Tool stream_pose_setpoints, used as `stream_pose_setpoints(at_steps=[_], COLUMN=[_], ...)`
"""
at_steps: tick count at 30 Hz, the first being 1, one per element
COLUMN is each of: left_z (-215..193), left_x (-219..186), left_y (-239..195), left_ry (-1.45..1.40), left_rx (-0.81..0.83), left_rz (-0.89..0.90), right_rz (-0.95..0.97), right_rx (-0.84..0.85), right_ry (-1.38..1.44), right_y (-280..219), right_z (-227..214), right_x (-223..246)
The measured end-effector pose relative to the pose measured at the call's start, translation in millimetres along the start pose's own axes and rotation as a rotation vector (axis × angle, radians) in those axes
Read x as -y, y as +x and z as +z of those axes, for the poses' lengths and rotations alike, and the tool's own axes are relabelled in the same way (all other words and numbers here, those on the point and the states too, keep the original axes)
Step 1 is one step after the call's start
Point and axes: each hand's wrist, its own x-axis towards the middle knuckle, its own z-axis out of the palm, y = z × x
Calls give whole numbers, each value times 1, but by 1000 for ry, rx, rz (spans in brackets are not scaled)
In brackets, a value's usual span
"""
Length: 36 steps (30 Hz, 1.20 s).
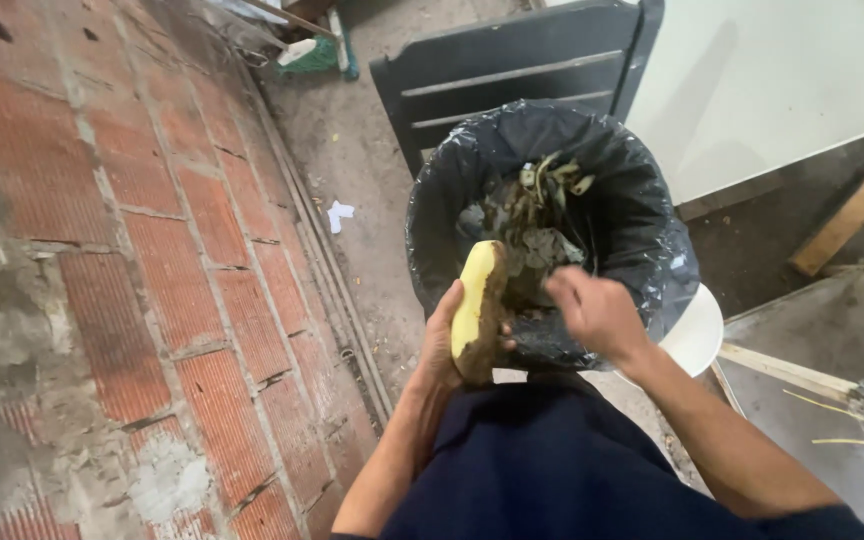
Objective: Peeling potatoes into a trash can using a knife.
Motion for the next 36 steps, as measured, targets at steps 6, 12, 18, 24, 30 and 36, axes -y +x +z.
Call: stream_pose_setpoints(at_steps=[6, 12, 18, 24, 30, 36], left_z=[11, 19, -10, 35, -19, 8], left_x=[-3, -4, 15, -3, -3, -2], left_y=[7, -1, 6, -25, 1, -8], left_ry=[-96, -101, -38, -8, 73, 374], left_rx=[-92, -73, -83, 22, 111, 158], left_rz=[-28, -107, -90, -89, -22, 246], right_rz=[-307, -399, -291, 37, 24, 143], right_rx=[92, 79, 23, 50, -91, 45], right_ry=[54, 32, -150, -386, -101, -207], right_y=[-22, -16, 7, 20, 29, 23], right_z=[-8, 1, 21, 44, -4, 3], right_x=[47, 46, 15, -41, 33, 2])
